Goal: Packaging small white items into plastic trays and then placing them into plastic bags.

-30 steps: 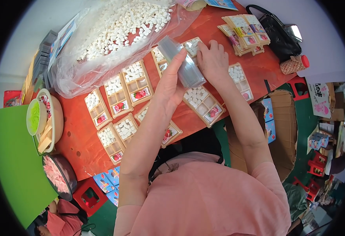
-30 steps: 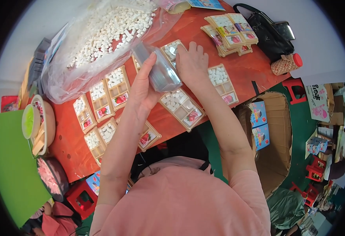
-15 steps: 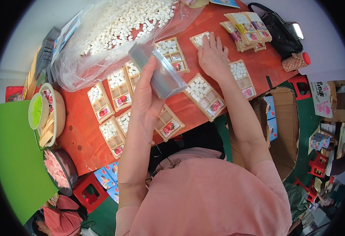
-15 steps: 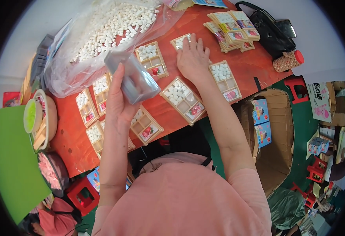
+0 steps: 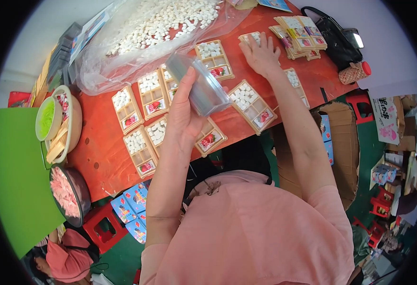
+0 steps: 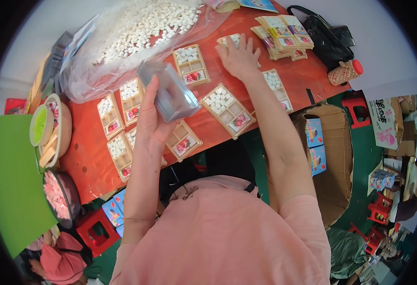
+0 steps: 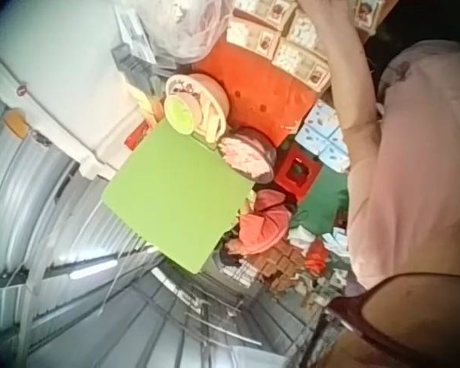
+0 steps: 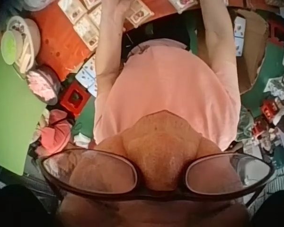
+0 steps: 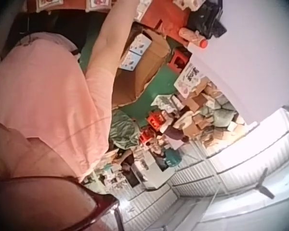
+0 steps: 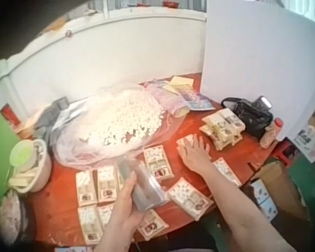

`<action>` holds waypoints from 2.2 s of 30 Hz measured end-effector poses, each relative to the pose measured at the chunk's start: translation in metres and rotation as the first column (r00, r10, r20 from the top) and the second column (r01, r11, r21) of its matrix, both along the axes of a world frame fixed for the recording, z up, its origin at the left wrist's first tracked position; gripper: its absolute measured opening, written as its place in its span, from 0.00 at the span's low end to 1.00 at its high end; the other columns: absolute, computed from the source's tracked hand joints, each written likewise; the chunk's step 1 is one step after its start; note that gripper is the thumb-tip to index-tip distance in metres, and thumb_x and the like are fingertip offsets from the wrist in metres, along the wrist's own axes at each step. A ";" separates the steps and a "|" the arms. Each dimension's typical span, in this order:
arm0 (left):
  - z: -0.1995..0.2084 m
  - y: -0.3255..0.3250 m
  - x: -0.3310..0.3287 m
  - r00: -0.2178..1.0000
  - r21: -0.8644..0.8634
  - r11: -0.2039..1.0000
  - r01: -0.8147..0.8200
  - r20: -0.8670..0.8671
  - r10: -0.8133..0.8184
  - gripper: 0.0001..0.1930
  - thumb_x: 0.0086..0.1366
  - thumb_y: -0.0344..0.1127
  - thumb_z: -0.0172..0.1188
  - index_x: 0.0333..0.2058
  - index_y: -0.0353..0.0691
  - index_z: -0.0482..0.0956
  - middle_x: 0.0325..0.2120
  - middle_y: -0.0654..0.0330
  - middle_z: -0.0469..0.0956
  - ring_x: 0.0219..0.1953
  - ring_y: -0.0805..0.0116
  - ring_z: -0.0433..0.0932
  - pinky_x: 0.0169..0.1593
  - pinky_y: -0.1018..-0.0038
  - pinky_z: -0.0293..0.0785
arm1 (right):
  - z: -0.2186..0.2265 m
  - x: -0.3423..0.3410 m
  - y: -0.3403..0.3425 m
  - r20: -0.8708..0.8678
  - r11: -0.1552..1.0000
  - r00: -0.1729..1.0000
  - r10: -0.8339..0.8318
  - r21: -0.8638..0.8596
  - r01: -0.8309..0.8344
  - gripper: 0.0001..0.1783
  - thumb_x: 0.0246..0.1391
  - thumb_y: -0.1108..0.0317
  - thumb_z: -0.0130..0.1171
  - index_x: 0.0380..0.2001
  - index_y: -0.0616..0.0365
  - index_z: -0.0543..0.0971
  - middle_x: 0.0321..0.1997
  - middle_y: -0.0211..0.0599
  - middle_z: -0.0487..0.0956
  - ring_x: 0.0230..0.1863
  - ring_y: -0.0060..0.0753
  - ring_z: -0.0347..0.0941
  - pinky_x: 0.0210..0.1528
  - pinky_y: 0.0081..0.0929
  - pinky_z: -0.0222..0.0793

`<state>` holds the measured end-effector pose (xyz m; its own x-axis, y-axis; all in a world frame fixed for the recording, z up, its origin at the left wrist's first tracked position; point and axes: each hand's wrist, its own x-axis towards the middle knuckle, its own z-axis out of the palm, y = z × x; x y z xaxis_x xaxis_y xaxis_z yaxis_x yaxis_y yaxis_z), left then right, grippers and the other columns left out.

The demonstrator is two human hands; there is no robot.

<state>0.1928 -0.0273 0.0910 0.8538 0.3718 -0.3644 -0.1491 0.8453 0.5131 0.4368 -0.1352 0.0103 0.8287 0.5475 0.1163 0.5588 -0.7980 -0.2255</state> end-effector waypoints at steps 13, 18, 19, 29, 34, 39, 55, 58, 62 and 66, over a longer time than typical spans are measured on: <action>-0.016 0.007 -0.017 0.987 0.082 0.992 0.097 0.123 -0.106 0.27 0.68 0.53 0.61 0.56 0.41 0.70 0.48 0.55 0.78 0.47 0.63 0.81 0.51 0.60 0.81 | 0.095 -0.132 -0.001 -0.698 0.695 0.083 0.711 0.716 0.064 0.12 0.60 0.65 0.64 0.42 0.61 0.81 0.25 0.27 0.76 0.19 0.12 0.66 0.20 0.14 0.58; -0.025 0.009 -0.026 0.985 0.095 0.989 0.117 0.113 -0.128 0.20 0.67 0.51 0.62 0.45 0.40 0.77 0.31 0.59 0.82 0.35 0.70 0.82 0.42 0.69 0.81 | 0.089 -0.134 0.001 -0.744 0.737 -0.053 0.666 0.647 0.194 0.08 0.59 0.67 0.65 0.37 0.62 0.83 0.23 0.28 0.77 0.14 0.11 0.62 0.14 0.13 0.49; -0.025 0.009 -0.028 0.986 0.090 0.989 0.114 0.108 -0.123 0.20 0.67 0.51 0.62 0.45 0.40 0.77 0.31 0.59 0.82 0.35 0.70 0.82 0.42 0.69 0.81 | 0.090 -0.136 0.001 -0.759 0.750 -0.044 0.649 0.630 0.203 0.09 0.58 0.66 0.66 0.35 0.62 0.83 0.22 0.29 0.77 0.14 0.12 0.63 0.14 0.13 0.51; -0.046 0.020 -0.027 0.964 0.199 0.964 0.178 0.160 -0.211 0.25 0.67 0.54 0.60 0.48 0.36 0.75 0.35 0.54 0.81 0.39 0.61 0.83 0.45 0.61 0.82 | 0.101 -0.154 0.006 -0.783 0.757 0.125 0.609 0.621 0.203 0.10 0.56 0.65 0.64 0.32 0.62 0.83 0.24 0.31 0.78 0.21 0.18 0.69 0.19 0.18 0.59; -0.019 0.005 -0.011 1.000 0.247 0.969 -0.016 0.017 0.013 0.25 0.66 0.51 0.63 0.51 0.38 0.73 0.38 0.55 0.81 0.41 0.60 0.82 0.48 0.61 0.81 | 0.089 -0.143 0.005 -0.694 0.693 0.445 0.566 0.693 0.198 0.10 0.59 0.65 0.56 0.34 0.61 0.79 0.36 0.35 0.81 0.32 0.25 0.76 0.37 0.24 0.73; -0.023 0.019 -0.005 0.999 0.150 0.988 -0.038 0.035 0.033 0.26 0.63 0.47 0.67 0.55 0.42 0.71 0.44 0.56 0.79 0.47 0.61 0.80 0.52 0.62 0.79 | 0.085 -0.105 -0.005 -0.719 0.615 0.455 0.525 0.690 0.382 0.09 0.60 0.68 0.54 0.36 0.64 0.77 0.35 0.38 0.80 0.34 0.30 0.79 0.41 0.30 0.77; -0.028 0.031 0.031 0.995 0.227 0.974 -0.027 -0.087 0.048 0.32 0.60 0.48 0.71 0.56 0.39 0.68 0.44 0.59 0.76 0.46 0.67 0.77 0.49 0.65 0.77 | 0.023 -0.033 0.006 -0.838 0.724 0.390 0.381 0.533 0.438 0.05 0.58 0.70 0.56 0.34 0.60 0.74 0.30 0.31 0.76 0.30 0.22 0.74 0.35 0.28 0.80; -0.019 0.022 0.026 0.970 0.395 0.899 -0.187 -0.069 0.232 0.32 0.59 0.46 0.72 0.55 0.36 0.68 0.44 0.59 0.75 0.46 0.70 0.76 0.48 0.68 0.75 | 0.015 -0.033 0.011 -0.803 0.694 0.480 0.355 0.570 0.440 0.08 0.54 0.71 0.58 0.32 0.66 0.74 0.28 0.38 0.77 0.26 0.26 0.74 0.30 0.30 0.80; -0.013 0.017 0.019 0.968 0.409 0.889 -0.207 -0.043 0.245 0.34 0.59 0.45 0.73 0.56 0.33 0.67 0.45 0.57 0.75 0.45 0.71 0.75 0.49 0.70 0.74 | 0.013 -0.034 0.013 -0.833 0.738 0.485 0.267 0.500 0.452 0.08 0.56 0.68 0.58 0.34 0.63 0.74 0.31 0.34 0.75 0.29 0.23 0.73 0.29 0.29 0.80; -0.014 0.018 0.022 0.991 0.358 0.933 -0.038 -0.107 0.081 0.37 0.58 0.48 0.72 0.57 0.32 0.66 0.45 0.55 0.74 0.44 0.68 0.77 0.48 0.69 0.76 | 0.024 -0.044 0.013 -0.826 0.772 0.501 0.258 0.488 0.407 0.10 0.55 0.69 0.58 0.35 0.65 0.73 0.30 0.35 0.74 0.29 0.24 0.72 0.26 0.28 0.80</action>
<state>0.2145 -0.0089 0.0772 0.7851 0.5439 -0.2963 -0.1136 0.5968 0.7943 0.3929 -0.1224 0.0339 0.7270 0.5690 -0.3843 -0.2167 -0.3410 -0.9147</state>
